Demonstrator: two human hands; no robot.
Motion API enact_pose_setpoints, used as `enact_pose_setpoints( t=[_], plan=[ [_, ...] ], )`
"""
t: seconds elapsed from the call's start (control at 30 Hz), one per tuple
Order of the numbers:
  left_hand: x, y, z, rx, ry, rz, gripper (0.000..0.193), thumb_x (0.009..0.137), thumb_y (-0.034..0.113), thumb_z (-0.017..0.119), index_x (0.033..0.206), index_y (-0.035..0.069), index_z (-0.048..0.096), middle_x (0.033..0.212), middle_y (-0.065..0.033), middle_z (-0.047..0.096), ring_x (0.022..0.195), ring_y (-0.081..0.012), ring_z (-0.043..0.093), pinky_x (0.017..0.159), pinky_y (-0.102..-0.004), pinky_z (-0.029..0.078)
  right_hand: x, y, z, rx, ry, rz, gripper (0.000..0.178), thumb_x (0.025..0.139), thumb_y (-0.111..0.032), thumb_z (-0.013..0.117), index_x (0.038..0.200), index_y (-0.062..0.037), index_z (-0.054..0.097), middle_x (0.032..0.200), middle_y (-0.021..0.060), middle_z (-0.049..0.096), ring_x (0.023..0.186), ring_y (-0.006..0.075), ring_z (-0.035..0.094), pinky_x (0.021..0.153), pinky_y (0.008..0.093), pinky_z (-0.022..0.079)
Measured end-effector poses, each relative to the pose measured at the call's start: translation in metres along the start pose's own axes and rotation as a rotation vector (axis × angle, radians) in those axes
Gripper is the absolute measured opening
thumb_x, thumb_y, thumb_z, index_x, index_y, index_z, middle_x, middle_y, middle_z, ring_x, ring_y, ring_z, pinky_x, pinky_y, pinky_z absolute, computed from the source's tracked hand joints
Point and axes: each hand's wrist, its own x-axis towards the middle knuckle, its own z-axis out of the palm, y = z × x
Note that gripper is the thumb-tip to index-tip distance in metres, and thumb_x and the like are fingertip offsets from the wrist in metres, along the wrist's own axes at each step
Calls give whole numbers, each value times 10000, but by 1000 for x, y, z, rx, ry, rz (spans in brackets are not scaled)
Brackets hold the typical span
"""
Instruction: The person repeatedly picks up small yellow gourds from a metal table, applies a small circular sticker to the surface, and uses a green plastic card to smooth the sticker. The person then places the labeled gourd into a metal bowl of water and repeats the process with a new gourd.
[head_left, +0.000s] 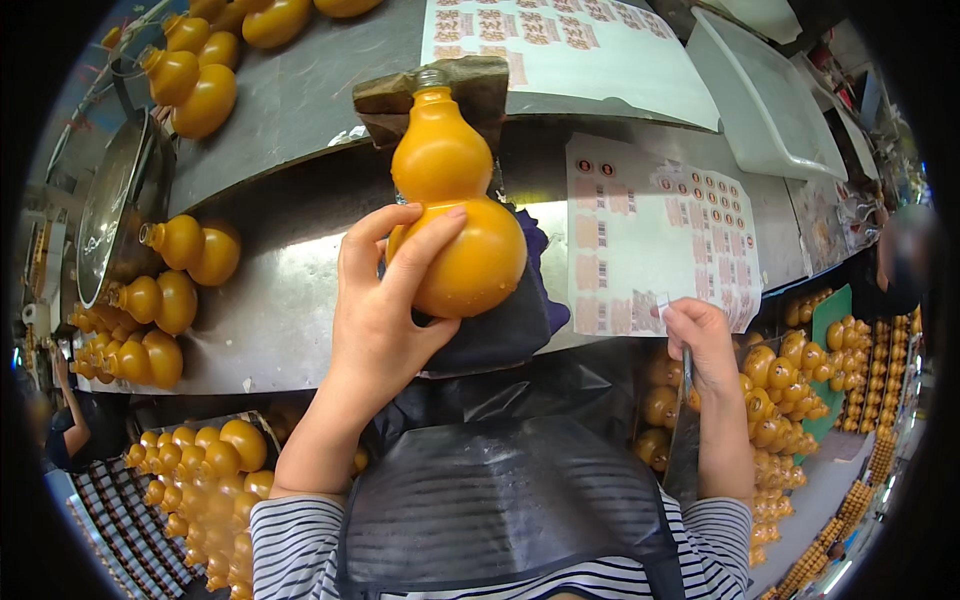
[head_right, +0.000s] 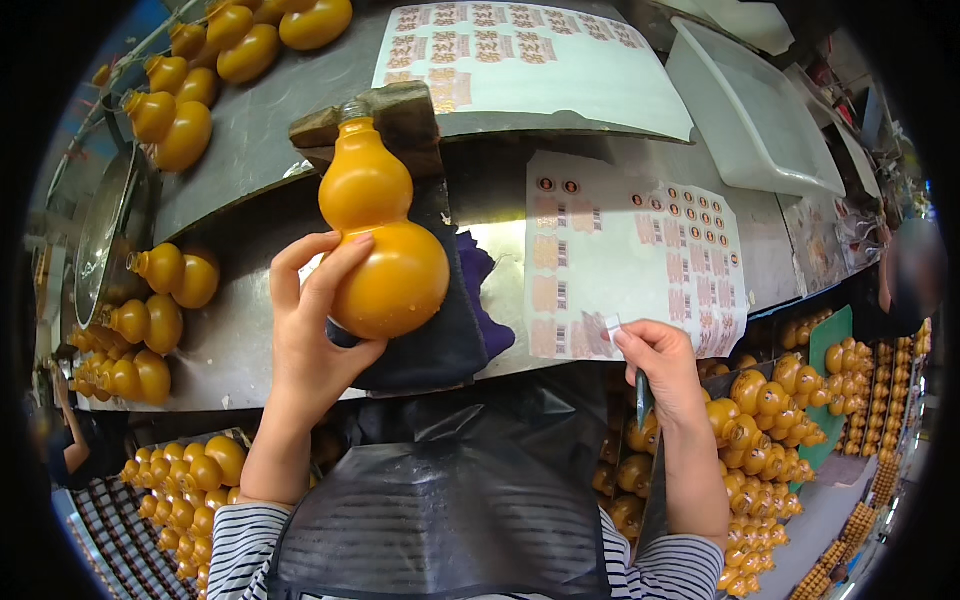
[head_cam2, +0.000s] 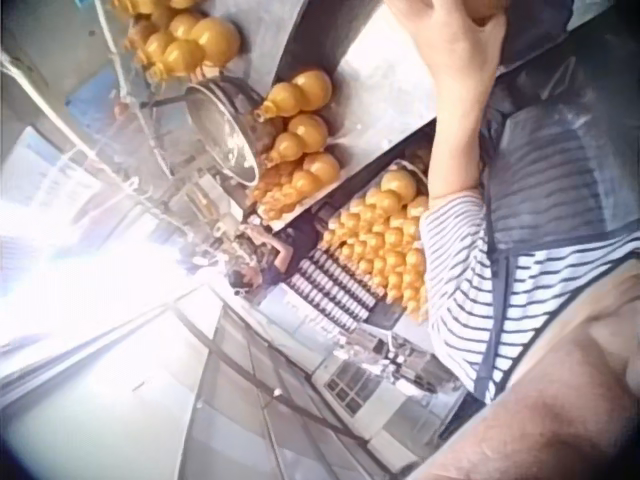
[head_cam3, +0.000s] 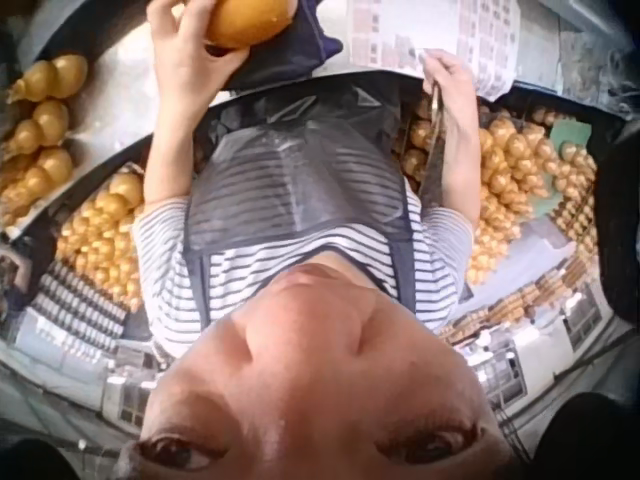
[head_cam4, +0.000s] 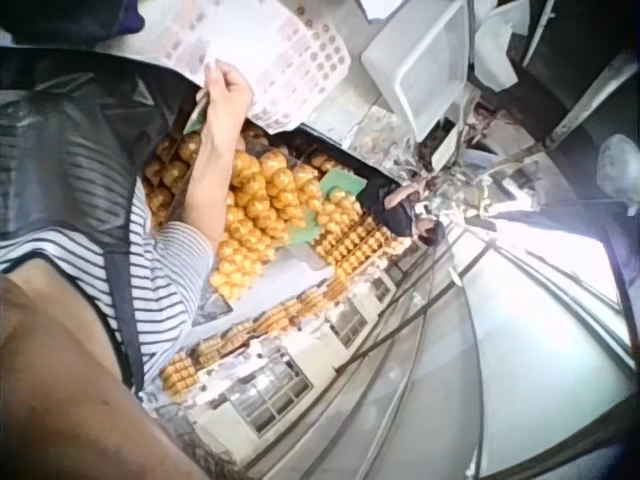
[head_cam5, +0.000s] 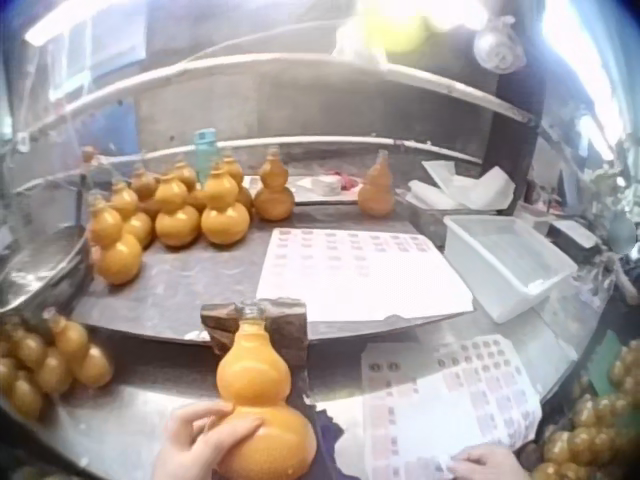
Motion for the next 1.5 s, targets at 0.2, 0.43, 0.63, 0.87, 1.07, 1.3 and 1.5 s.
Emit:
enact_pose_setpoints(
  t=[0.2, 0.43, 0.63, 0.87, 1.07, 1.3, 1.5],
  plan=[
    [-2, -11, 7, -131, 90, -2, 916, 488, -110, 778, 1313, 183, 510, 1289, -115, 404, 1202, -346, 445, 980, -397, 464, -8, -75, 87, -501, 144, -854, 146, 796, 21, 712, 938, -10, 724, 674, -14, 564, 581, 88, 475, 500, 241, 377],
    [-3, -34, 20, -279, 143, 90, 877, 536, -3, 846, 1322, 148, 486, 1316, -154, 373, 1244, -348, 417, 1027, -428, 421, 14, -75, 147, -1160, 113, -1777, 412, 611, -145, 717, 1011, -48, 742, 647, -30, 448, 576, 99, 461, 450, 205, 400],
    [-13, -26, 8, -618, 242, 87, 655, 721, 368, 832, 1273, 141, 564, 1443, -165, 300, 1364, -354, 323, 1106, -522, 308, 12, -73, 146, -870, 36, -1555, 382, 742, -175, 772, 1100, -57, 713, 608, -27, 487, 509, 113, 451, 439, 241, 394],
    [-5, -20, 20, -378, 298, 58, 358, 726, 157, 790, 1076, 133, 721, 1346, -149, 492, 1289, -346, 432, 1062, -457, 369, 31, -55, 155, -735, -18, -1369, 498, 732, -169, 789, 1206, -71, 669, 573, 6, 472, 479, 143, 436, 447, 279, 365],
    [-4, -20, 19, -411, 267, 51, 421, 717, 143, 787, 1131, 128, 709, 1316, -150, 527, 1217, -330, 502, 1020, -423, 408, 35, -59, 154, -708, -44, -1353, 513, 738, -206, 778, 1222, -79, 662, 581, 10, 490, 473, 145, 422, 452, 276, 366],
    [-4, -17, 15, -428, 234, 28, 478, 706, 170, 797, 1170, 122, 691, 1301, -155, 539, 1189, -324, 523, 997, -419, 428, 39, -63, 153, -674, -98, -1335, 517, 740, -228, 774, 1224, -84, 661, 591, 5, 517, 474, 148, 429, 455, 273, 369],
    [-3, -23, 15, -334, 209, 63, 499, 694, 198, 802, 1176, 135, 691, 1275, -142, 555, 1182, -335, 524, 998, -430, 428, 38, -63, 148, -730, -143, -1283, 491, 747, -282, 770, 1151, -18, 679, 821, 58, 696, 531, 154, 533, 488, 261, 416]
  ],
)
